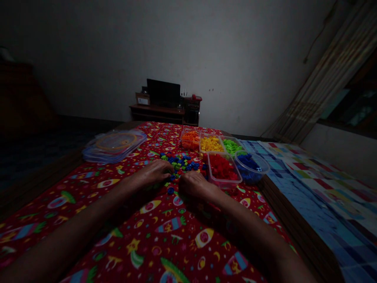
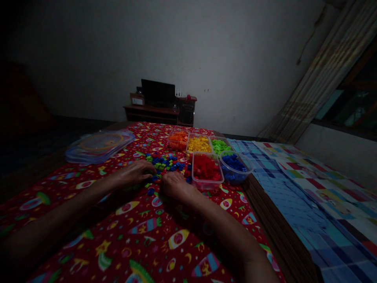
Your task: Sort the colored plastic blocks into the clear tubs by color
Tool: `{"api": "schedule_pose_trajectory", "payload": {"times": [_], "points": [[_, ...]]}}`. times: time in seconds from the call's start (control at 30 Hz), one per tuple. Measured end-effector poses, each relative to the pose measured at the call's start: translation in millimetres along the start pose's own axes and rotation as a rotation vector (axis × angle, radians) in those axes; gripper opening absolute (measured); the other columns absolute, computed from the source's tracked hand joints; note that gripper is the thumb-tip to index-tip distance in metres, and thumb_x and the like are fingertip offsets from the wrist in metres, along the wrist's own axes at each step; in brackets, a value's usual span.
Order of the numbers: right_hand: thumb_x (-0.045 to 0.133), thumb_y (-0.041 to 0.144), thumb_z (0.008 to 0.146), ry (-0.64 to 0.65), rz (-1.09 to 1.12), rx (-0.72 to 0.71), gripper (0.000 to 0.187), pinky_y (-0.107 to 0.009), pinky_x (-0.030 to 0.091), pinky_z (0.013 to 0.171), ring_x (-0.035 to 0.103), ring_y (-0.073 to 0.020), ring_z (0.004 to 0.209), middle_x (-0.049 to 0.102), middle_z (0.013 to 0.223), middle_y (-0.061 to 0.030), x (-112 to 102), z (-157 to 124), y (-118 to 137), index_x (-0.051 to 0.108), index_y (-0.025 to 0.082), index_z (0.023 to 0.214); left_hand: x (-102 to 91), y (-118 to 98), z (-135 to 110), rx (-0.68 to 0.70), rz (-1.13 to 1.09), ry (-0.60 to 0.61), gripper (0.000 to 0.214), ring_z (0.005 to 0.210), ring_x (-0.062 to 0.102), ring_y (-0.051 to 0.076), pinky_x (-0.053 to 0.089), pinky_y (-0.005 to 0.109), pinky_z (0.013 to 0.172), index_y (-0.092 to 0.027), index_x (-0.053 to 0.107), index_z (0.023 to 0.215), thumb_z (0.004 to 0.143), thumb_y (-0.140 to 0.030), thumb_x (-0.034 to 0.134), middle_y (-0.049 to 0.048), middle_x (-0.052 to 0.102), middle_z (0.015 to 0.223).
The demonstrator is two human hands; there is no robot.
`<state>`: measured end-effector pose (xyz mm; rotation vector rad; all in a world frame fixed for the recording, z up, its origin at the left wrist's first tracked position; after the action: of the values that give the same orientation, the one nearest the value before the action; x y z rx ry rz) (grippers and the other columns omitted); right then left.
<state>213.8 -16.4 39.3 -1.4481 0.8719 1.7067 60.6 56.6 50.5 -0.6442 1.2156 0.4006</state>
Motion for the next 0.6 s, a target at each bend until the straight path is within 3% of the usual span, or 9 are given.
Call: {"api": "schedule_pose_trajectory", "payload": {"times": [0.13,0.3,0.47,0.6], "points": [[0.052,0.016,0.088,-0.043,-0.035,-0.036,0.013,-0.027,0.037,0.073,0.056,-0.0182,0.086,0.064,0.093,-0.0102,-0.8,-5.9,3.8,0.061,0.014,0.096,0.2,-2.5,0.5,0.024,0.024,-0.006,0.019,0.086,0.064,0.021,0.046,0.028,0.078,-0.022,0.071,0.089,0.077,-0.025,0.056,0.0043,0.072,0.089],[0.048,0.016,0.091,-0.164,-0.051,-0.040,0.014,-0.026,0.033,0.070,0.052,-0.0154,0.080,0.062,0.089,-0.0082,-19.8,-4.9,-17.2,0.061,0.014,0.093,-4.4,-4.8,1.2,0.130,0.040,-0.024,0.015,0.085,0.061,0.020,0.045,0.029,0.078,-0.021,0.069,0.085,0.080,-0.025,0.056,0.0054,0.068,0.088],[0.047,0.017,0.090,-0.149,-0.114,0.195,0.017,-0.026,0.032,0.066,0.051,-0.0154,0.074,0.063,0.086,-0.0090,-61.7,-14.7,-56.8,0.064,0.013,0.090,-14.5,-13.0,-5.1,0.187,0.068,-0.027,0.016,0.091,0.059,0.020,0.045,0.028,0.080,-0.018,0.067,0.083,0.079,-0.017,0.052,0.0083,0.065,0.097],[0.045,0.018,0.089,-0.044,-0.210,0.425,0.024,-0.026,0.034,0.065,0.056,-0.0176,0.080,0.065,0.092,-0.0118,-85.5,-32.0,-84.3,0.066,0.012,0.098,-21.3,-28.0,-15.3,0.066,0.144,0.116,0.014,0.081,0.060,0.019,0.045,0.025,0.072,-0.018,0.068,0.077,0.076,-0.015,0.054,0.0067,0.066,0.088]]}}
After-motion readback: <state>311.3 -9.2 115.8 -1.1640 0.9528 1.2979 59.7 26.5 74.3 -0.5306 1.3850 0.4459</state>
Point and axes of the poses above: each hand's wrist, its own z-axis towards the middle knuckle, its own x-axis out of the palm, y = z × x, the point moved 4 cm from there along z, towards the middle knuckle
